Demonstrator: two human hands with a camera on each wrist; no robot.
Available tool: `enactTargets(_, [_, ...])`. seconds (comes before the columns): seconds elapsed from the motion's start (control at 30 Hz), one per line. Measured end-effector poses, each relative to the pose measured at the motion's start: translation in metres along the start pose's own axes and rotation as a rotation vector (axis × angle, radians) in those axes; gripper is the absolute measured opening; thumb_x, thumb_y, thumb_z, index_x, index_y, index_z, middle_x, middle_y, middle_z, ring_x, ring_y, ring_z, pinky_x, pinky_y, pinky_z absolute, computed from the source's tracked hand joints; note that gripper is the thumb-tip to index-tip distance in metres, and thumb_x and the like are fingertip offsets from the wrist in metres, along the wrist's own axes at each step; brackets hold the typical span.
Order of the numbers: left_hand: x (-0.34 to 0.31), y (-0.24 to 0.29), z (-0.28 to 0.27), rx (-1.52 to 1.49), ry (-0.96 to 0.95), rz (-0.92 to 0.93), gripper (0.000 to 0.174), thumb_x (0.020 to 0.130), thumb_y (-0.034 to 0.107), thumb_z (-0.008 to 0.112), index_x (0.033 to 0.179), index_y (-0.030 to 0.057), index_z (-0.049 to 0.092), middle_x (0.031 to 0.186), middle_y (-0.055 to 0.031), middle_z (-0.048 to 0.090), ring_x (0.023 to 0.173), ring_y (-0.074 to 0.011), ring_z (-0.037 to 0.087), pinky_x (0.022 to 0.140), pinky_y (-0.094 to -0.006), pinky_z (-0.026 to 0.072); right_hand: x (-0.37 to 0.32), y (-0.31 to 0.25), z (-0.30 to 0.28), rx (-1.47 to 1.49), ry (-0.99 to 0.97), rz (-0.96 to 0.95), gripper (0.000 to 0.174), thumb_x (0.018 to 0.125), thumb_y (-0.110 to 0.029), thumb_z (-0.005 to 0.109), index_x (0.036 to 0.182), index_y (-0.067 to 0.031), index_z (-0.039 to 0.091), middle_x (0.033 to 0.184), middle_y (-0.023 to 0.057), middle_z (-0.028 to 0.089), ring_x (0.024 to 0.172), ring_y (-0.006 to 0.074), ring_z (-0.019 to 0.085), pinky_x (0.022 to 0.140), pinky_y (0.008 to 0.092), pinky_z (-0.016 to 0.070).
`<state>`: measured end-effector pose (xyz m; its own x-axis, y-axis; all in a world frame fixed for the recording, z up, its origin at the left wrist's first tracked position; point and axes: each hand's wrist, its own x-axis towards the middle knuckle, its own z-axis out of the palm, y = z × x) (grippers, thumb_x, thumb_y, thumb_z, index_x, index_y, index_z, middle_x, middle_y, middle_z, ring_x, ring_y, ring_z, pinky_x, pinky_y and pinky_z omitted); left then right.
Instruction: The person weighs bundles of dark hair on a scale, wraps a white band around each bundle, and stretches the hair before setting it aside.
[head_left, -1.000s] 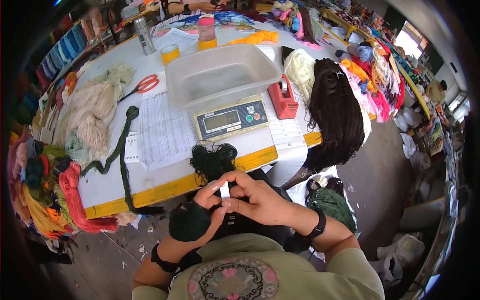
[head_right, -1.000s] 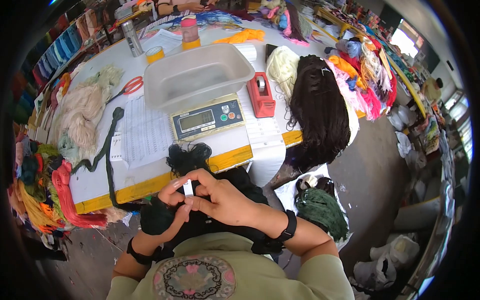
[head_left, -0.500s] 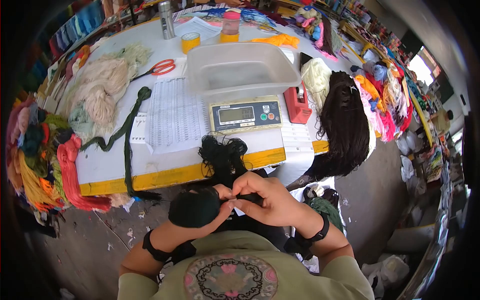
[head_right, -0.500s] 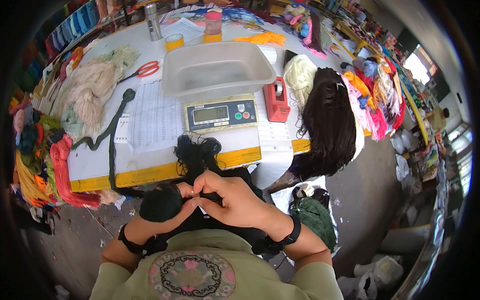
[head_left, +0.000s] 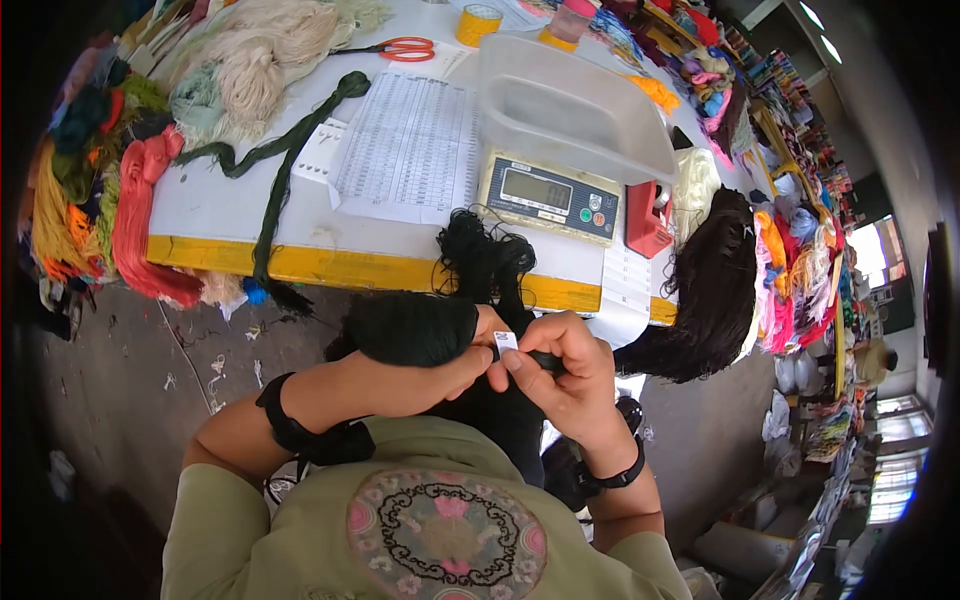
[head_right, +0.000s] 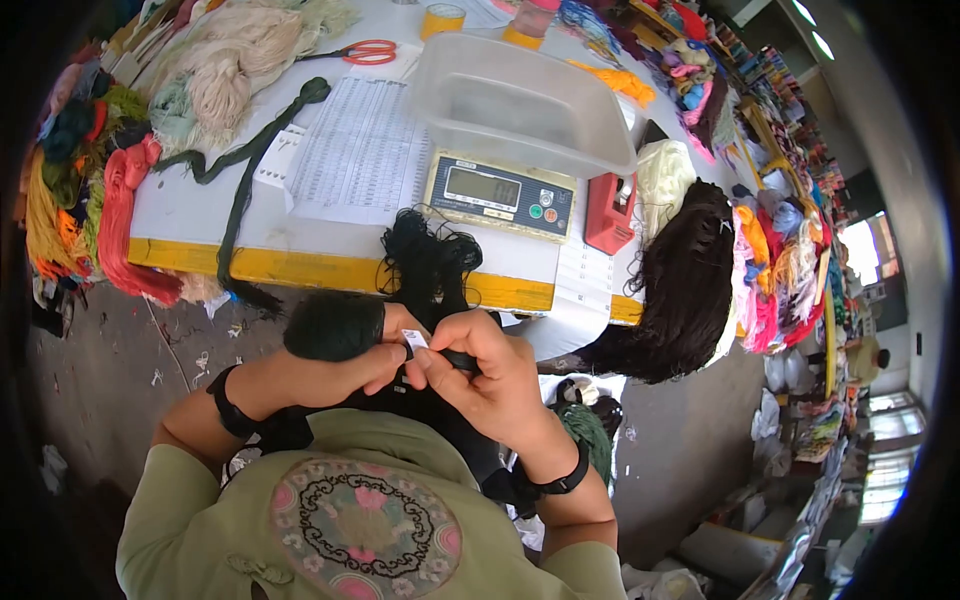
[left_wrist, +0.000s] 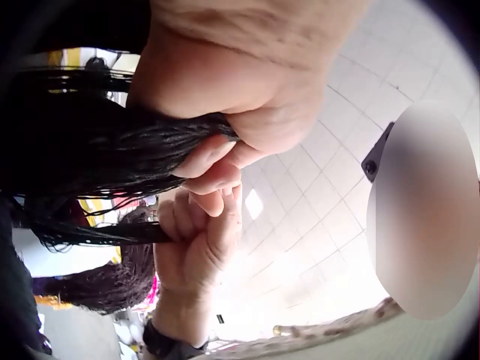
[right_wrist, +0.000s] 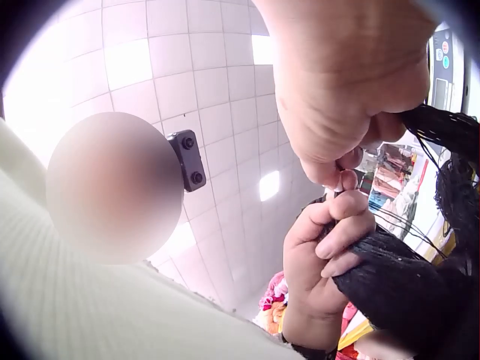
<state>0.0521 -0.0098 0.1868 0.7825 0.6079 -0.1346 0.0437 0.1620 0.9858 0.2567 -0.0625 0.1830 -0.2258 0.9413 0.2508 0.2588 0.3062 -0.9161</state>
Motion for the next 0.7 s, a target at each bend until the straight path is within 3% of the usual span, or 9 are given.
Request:
enactTargets(0.07, [-0.001,-0.002,0.004,0.335,0.145,0.265,0.014,0.099,0.011,0.052,0.101,0.0007,0.062,0.083,-0.0066,0.068,0.069,-0.0119,0.061,0.063,-0.0271,0.0475,-0.003,0.007,0.002,-0.007,0.022,0.026,0.02,0.089,0.0,0.069,0.099,-0.005,0.052,0.077,0.0016,0.066,0.067,0.0033,0.057,0.059,0.02,0.0449])
enactTargets(0.23, [-0.001,-0.006,0.007,0.229,0.186,0.137,0.011,0.098,0.011,0.057,0.101,0.0014,0.062,0.089,-0.0083,0.067,0.078,-0.014,0.063,0.071,-0.0286,0.0487,-0.005,0.006,0.008,-0.001,0.089,0.034,0.027,0.087,0.002,0.071,0.103,-0.0056,0.051,0.078,0.0007,0.066,0.069,0.0018,0.055,0.061,0.0185,0.043])
enactTargets(0.3, [0.001,-0.015,0.007,0.118,0.202,0.212,0.01,0.097,0.01,0.059,0.103,0.0013,0.06,0.096,-0.0076,0.066,0.084,-0.012,0.063,0.074,-0.0273,0.0484,-0.007,0.005,0.007,0.074,0.046,0.127,0.03,0.087,0.007,0.067,0.108,-0.0034,0.048,0.089,0.0024,0.062,0.081,0.0035,0.056,0.071,0.0176,0.0417])
enactTargets(0.43, [0.004,-0.021,0.008,0.065,0.193,0.276,0.012,0.096,0.007,0.06,0.106,0.0012,0.058,0.098,-0.006,0.064,0.087,-0.0104,0.061,0.077,-0.0258,0.0476,-0.008,0.01,0.008,0.067,0.053,0.122,0.032,0.087,0.008,0.067,0.111,-0.0032,0.048,0.09,0.0023,0.061,0.082,0.0041,0.056,0.072,0.0177,0.0417])
enactTargets(0.5, [0.007,-0.027,0.011,0.09,0.321,0.379,0.015,0.094,0.004,0.061,0.108,0.001,0.056,0.097,-0.0049,0.064,0.086,-0.0094,0.06,0.078,-0.0243,0.0471,-0.009,0.013,0.007,0.028,0.065,0.143,0.034,0.087,0.008,0.066,0.114,-0.003,0.048,0.091,0.0022,0.061,0.083,0.0046,0.056,0.073,0.0178,0.0416])
enactTargets(0.63, [0.003,-0.017,0.008,0.109,0.314,0.306,0.018,0.092,0.003,0.062,0.109,0.0011,0.056,0.097,-0.0035,0.064,0.086,-0.0087,0.061,0.077,-0.0238,0.0471,-0.009,0.012,0.009,0.066,0.073,0.143,0.035,0.087,0.008,0.067,0.115,-0.003,0.049,0.091,0.0017,0.061,0.082,0.0047,0.055,0.073,0.018,0.0415])
enactTargets(0.7, [0.002,-0.014,0.008,0.269,0.365,0.373,0.022,0.09,0.004,0.065,0.11,0.0019,0.056,0.096,-0.002,0.066,0.087,-0.0078,0.062,0.075,-0.0243,0.0479,-0.008,0.015,0.01,0.059,0.123,0.08,0.033,0.086,0.004,0.07,0.112,-0.0049,0.052,0.08,-0.0015,0.06,0.068,0.0016,0.048,0.06,0.0182,0.0383])
